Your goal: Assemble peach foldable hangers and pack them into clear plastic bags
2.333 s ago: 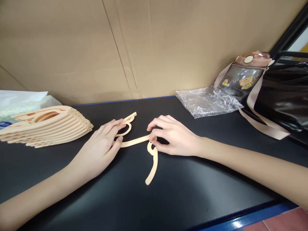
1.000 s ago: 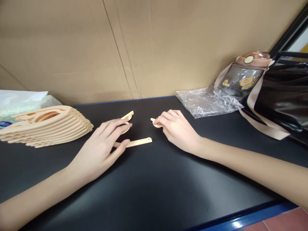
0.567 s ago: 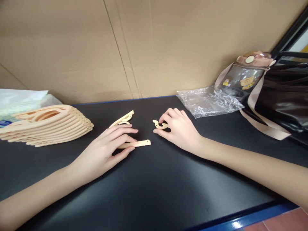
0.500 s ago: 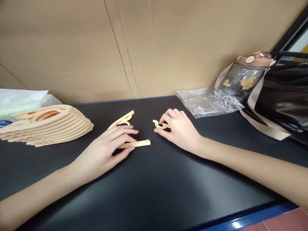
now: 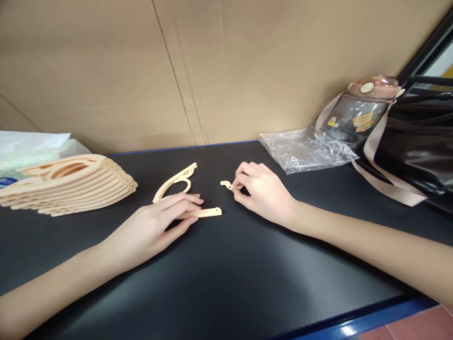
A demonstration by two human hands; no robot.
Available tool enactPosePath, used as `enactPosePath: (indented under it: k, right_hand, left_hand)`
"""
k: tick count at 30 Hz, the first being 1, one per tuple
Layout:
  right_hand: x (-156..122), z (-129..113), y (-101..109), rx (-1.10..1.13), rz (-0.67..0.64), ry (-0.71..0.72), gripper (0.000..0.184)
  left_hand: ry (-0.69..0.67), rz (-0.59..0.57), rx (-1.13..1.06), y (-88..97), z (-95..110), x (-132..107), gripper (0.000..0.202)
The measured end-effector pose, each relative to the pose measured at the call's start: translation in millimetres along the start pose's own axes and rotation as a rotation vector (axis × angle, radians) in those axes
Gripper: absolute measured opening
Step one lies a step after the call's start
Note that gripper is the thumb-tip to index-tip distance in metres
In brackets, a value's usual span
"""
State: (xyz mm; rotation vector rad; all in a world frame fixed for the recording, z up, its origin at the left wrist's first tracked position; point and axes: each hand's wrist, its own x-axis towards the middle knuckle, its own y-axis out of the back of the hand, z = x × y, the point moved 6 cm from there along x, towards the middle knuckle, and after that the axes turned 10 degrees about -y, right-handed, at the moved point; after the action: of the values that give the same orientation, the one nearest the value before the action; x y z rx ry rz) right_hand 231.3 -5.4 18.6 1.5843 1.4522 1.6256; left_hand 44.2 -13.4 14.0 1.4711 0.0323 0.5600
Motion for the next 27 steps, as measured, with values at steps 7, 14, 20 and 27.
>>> enactPosePath:
  k: [7,14,20,27]
  right_hand:
    - [-1.2,-1.9,1.6,0.036,0.015,0.026,0.012]
    - [-1.7,-7.3,-0.4,0.085,-0.066,0.049,0.011]
    - [-3.1,-8.6,2.5,0.156,-0.076,0.057,0.013]
    - [-5.5,-8.5,2.9,0.171,-0.094,0.047,0.011]
  left_hand:
    - [-0.001,0.008,-0.009,1.1,1.0,2.0,0.020]
    - [0.022,0.001,-0.027,2.2,0.7,1.9,0.009]
    - [0.054,-0.031,-0.092,1.7,0.2,1.0,0.014]
    - [0.017,-0.039,-0.034,2.9,1.1,0.7,0.026]
